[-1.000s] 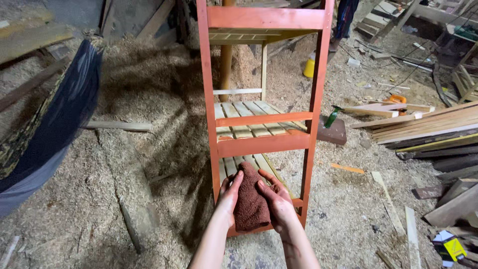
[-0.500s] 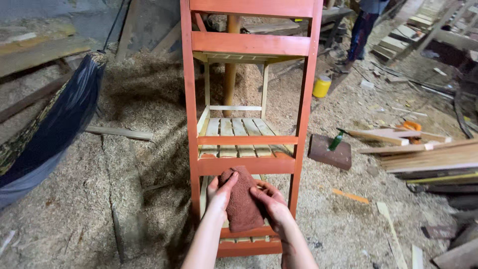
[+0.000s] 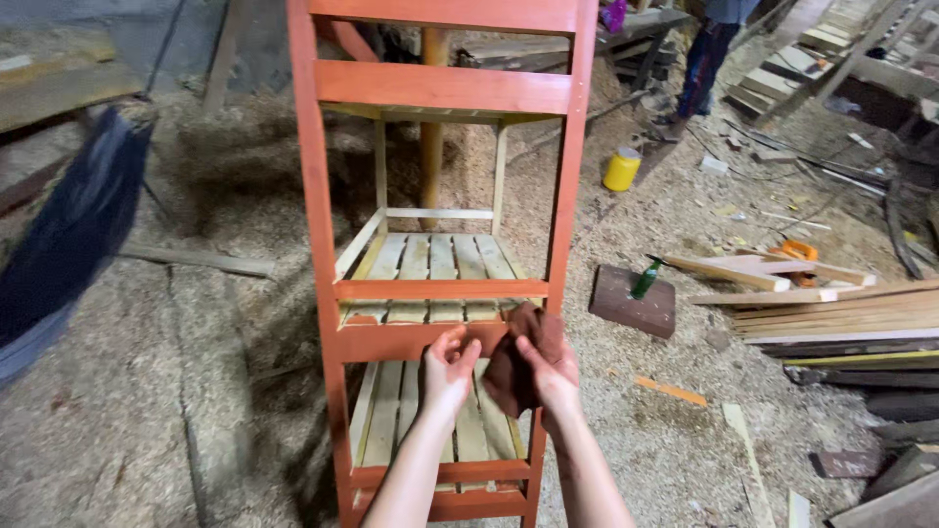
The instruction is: The person wipes the surfaces of a three-tier wooden shelving unit with a reddish-brown cloth, moving from the lower shelves upward. The person then dips the cloth into a container of reddish liquid on a teal stool and continues wiping the shelves.
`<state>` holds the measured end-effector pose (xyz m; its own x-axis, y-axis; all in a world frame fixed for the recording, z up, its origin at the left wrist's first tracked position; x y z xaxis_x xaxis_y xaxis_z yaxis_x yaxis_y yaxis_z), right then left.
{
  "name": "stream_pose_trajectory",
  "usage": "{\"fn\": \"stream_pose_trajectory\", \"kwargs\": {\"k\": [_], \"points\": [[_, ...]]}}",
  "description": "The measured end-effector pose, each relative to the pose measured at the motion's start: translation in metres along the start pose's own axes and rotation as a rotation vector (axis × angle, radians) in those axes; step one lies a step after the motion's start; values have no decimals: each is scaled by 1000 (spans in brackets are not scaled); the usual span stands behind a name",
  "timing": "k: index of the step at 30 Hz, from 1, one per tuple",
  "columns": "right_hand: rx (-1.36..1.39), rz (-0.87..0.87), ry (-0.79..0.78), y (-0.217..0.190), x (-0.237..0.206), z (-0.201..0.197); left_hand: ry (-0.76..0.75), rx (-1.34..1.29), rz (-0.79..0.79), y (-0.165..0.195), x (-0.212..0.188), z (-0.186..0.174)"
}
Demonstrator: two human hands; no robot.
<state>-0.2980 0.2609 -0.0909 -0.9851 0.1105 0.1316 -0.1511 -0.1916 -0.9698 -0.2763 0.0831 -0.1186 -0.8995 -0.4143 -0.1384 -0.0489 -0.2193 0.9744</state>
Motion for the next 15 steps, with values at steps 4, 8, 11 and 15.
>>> {"fn": "stream_pose_trajectory", "kwargs": {"k": [4, 8, 11, 15], "points": [[-232, -205, 219, 3, 44, -30, -66, -31, 57, -12, 12, 21], [-650, -197, 384, 6, 56, -42, -108, -23, 96, -17, 29, 30], [-708, -299, 472, 10, 72, -32, -128, -9, 166, -21, 47, 28], [-976, -265, 569, 33, 95, -12, -125, 97, -2, -32, 68, 14]]}}
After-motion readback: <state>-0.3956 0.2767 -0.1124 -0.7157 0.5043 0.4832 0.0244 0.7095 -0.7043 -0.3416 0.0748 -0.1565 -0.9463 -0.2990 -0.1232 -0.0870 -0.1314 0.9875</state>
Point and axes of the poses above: each hand's wrist, its own x-axis towards the middle knuckle, its own z-axis out of the palm, y = z × x, the point moved 4 cm from there along x, towards the middle knuckle, and after that the axes turned 5 degrees about -z, right-handed, at the moved point
